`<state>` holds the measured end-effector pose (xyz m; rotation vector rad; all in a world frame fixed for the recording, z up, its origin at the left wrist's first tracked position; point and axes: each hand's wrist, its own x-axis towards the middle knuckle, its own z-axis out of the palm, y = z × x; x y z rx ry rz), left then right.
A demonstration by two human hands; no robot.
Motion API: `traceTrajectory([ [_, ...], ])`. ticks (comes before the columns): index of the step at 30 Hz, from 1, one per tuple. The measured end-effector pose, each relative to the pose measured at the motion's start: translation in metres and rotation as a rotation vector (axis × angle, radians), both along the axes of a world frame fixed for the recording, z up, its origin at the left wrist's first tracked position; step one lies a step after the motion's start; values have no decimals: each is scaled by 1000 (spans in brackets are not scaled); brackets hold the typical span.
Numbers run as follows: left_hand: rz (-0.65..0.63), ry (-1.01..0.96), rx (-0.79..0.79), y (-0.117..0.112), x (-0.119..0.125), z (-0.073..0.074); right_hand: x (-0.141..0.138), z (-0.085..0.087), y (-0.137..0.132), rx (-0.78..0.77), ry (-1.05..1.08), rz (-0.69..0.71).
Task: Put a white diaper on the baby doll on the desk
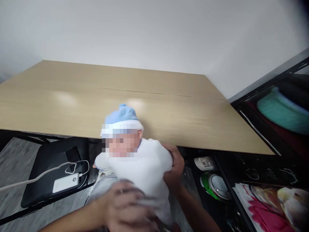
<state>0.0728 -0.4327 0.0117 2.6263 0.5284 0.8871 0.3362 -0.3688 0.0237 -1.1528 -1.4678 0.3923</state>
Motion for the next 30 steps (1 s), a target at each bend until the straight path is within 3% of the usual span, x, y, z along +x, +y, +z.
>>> traceTrajectory([
  [3,572,-260,212,37,-28,12,11,9,4,7,130,-108],
  [4,690,-244,220,51,-35,19,12,12,7,9,168,-146],
  [5,728,-192,191,66,-40,27,13,17,11,8,202,-181],
  [9,570,43,-28,113,-46,52,6,31,29,-35,330,-211],
  [13,668,176,-195,146,-36,67,3,33,52,-55,354,-186],
  [16,656,221,-218,168,-35,79,20,30,69,-74,171,-159],
  [19,619,222,-206,189,-41,86,48,27,85,-102,-205,-98],
  [22,594,242,-219,205,-45,84,69,25,98,-65,-547,-111],
  [24,591,271,-228,214,-46,79,75,22,107,-41,-661,-119],
  [30,636,366,-226,235,-46,62,70,-3,132,-119,-696,-43],
])
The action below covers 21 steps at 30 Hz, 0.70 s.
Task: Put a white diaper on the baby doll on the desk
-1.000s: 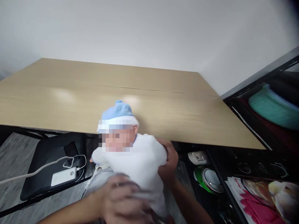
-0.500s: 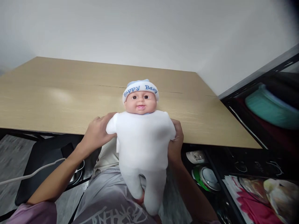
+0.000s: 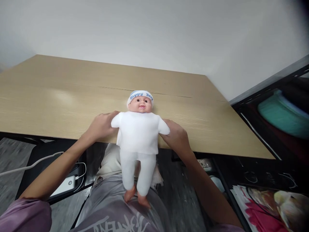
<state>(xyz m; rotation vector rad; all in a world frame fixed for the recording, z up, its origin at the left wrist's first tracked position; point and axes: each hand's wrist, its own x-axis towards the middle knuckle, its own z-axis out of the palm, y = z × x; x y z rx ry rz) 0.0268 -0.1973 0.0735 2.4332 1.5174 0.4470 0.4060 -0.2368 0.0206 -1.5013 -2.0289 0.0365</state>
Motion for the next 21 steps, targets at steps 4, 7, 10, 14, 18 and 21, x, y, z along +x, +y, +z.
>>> traceTrajectory([
  [4,19,69,-23,10,-1,-7,-2,-20,16,-33,11,23],
  [7,20,116,-8,15,-4,-12,1,-31,21,-52,8,20],
  [10,42,129,27,17,-11,-23,8,-41,17,-57,12,1],
  [14,50,88,109,16,-25,-44,20,-51,6,-35,18,-45],
  [18,49,93,170,15,-33,-61,27,-57,2,-16,12,-46],
  [21,45,117,187,20,-35,-68,28,-62,11,-15,26,-30],
])
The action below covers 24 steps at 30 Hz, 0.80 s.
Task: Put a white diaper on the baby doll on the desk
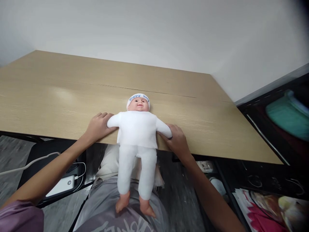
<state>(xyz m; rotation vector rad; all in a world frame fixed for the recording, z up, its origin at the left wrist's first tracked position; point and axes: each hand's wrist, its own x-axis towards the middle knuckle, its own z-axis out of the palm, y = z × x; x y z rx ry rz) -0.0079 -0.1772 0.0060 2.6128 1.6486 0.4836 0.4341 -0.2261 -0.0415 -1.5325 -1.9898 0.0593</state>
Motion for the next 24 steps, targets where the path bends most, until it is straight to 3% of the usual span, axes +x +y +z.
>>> traceTrajectory([
  [7,25,29,26,39,3,-5,2,-5,45,-22,15,26],
  [24,48,-53,116,182,7,-22,-4,-14,176,38,-66,-44],
])
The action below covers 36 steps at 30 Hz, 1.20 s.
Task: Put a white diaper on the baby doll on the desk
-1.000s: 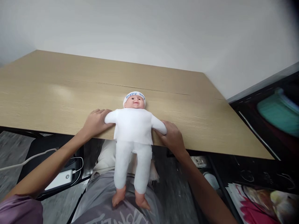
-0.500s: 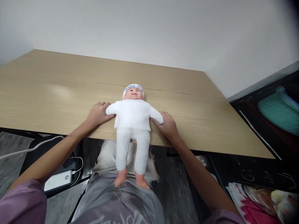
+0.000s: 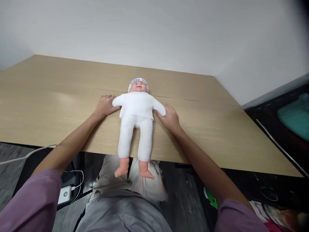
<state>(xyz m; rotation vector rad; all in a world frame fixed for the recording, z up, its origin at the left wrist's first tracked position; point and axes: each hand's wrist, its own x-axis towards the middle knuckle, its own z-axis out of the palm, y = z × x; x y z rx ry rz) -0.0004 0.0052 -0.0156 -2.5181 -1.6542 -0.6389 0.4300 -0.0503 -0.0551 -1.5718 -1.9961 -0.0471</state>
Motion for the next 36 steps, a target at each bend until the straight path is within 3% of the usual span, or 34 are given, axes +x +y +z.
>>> traceTrajectory([
  [10,-25,-88,120,69,8,-4,-1,0,78,35,-62,-60],
  [13,-33,-106,120,83,11,-6,-1,1,95,72,-63,-86],
  [18,-21,-68,115,104,12,-5,3,0,116,69,4,7],
  [21,-28,-62,118,114,12,-4,5,0,124,53,25,-27],
  [27,27,-41,120,116,12,-6,3,4,124,43,-21,-45],
  [32,124,-49,75,99,9,-8,11,2,112,41,17,-48],
  [36,114,-79,27,83,-2,-7,24,-4,102,24,107,18],
])
